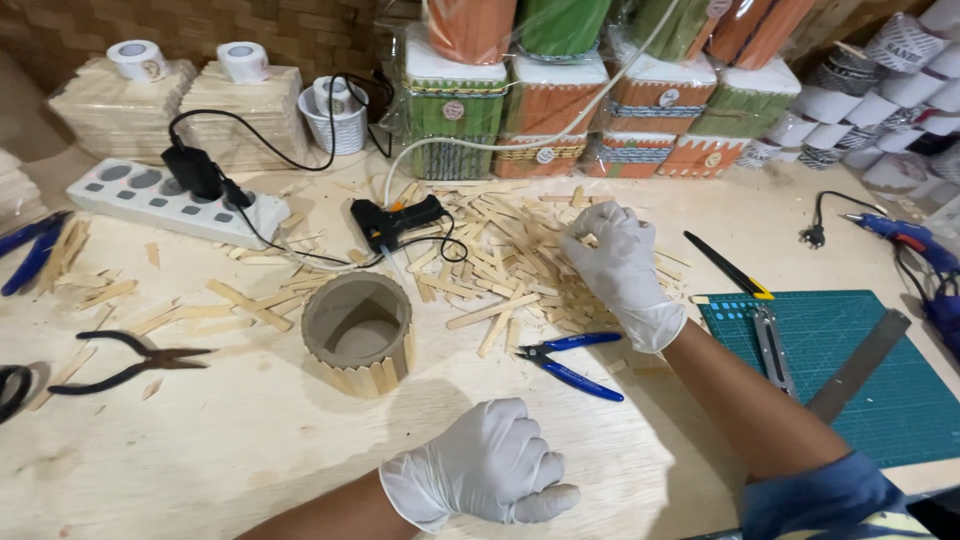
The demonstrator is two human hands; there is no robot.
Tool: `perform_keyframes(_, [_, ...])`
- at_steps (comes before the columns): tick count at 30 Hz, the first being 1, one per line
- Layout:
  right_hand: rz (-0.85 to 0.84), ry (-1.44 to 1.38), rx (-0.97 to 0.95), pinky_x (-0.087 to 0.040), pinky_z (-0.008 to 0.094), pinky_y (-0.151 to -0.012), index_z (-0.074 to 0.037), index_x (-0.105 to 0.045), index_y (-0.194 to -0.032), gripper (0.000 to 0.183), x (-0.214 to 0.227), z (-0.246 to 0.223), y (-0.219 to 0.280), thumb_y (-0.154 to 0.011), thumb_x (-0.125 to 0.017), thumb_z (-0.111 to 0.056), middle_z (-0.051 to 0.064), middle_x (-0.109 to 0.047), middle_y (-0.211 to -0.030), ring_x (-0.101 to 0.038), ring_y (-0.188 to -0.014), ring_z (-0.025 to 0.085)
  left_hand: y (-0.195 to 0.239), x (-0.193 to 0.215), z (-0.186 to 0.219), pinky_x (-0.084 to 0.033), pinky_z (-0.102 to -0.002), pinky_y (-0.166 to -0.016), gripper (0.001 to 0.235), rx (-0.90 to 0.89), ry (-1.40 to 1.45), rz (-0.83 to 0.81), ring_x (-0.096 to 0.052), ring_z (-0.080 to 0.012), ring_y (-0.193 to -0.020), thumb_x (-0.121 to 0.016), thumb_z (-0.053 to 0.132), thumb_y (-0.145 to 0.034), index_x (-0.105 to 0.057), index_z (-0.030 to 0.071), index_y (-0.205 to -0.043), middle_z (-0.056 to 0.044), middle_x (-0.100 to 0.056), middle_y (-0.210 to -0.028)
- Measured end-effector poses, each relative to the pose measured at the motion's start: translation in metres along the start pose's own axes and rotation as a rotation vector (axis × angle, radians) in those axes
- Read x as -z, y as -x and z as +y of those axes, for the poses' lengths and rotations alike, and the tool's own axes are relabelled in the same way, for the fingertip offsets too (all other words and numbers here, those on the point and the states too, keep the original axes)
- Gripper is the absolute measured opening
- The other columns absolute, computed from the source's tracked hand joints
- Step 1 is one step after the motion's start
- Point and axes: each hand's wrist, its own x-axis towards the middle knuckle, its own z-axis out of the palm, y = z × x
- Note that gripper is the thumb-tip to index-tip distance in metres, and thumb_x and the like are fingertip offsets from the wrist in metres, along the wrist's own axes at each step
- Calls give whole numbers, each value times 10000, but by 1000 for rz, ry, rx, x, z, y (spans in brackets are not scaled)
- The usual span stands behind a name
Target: Gluing wooden sticks onto a cardboard tube and trimming them to size to create a container
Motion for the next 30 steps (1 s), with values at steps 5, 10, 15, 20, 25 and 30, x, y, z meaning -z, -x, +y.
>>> perform_keyframes(5, [50, -134, -52, -353, 393, -982, -222, -720, -844, 151, 33, -5, 19, -919, -676, -346, -45, -695, -1056, -602, -1081, 187, 1, -3, -1, -335, -345, -566, 525, 8, 1, -13, -401, -231, -487, -441, 356, -1120, -481, 125, -651, -25, -382, -517])
perform_keyframes(10, [-68, -540, -232, -352, 287, -640, -171, -634, -885, 161, 45, -8, 37, -1011, -660, -268, -46, -544, -734, -428, -663, 99, 1, -3, -1, -326, -351, -561, 511, 12, -17, -38, -399, -236, -487, -448, 356, -1111, -506, 126, -659, -27, -391, -518])
perform_keyframes(15, [-188, -736, -143, -451, 286, -926, -125, -678, -877, 152, 48, -12, 60, -1004, -652, -204, 6, -736, -880, -631, -874, 119, 0, -3, -2, -329, -337, -574, 533, 22, -39, -39, -402, -219, -488, -408, 357, -1127, -504, 144, -647, -9, -392, -514])
perform_keyframes(20, [-244, -955, -126, -524, 327, -941, -110, -665, -882, 147, 67, -20, 89, -984, -661, -216, 75, -765, -868, -709, -870, 180, -1, -4, -2, -334, -341, -570, 534, 31, -24, -20, -400, -225, -476, -446, 344, -1119, -517, 135, -632, -22, -402, -509])
perform_keyframes(25, [-277, -1147, -93, -498, 340, -840, -74, -664, -893, 160, 54, -11, 121, -977, -671, -210, 132, -733, -814, -662, -793, 220, 4, -7, -1, -345, -359, -594, 522, 45, -46, -10, -418, -236, -510, -477, 361, -1115, -484, 138, -644, -22, -415, -536])
perform_keyframes(30, [-154, -1128, -125, -566, 294, -857, -72, -651, -877, 103, 6, 7, 120, -973, -676, -98, 99, -753, -845, -714, -800, 193, 3, -5, 0, -328, -378, -562, 510, 28, -55, 72, -405, -253, -506, -545, 365, -1089, -483, 110, -651, -50, -395, -535])
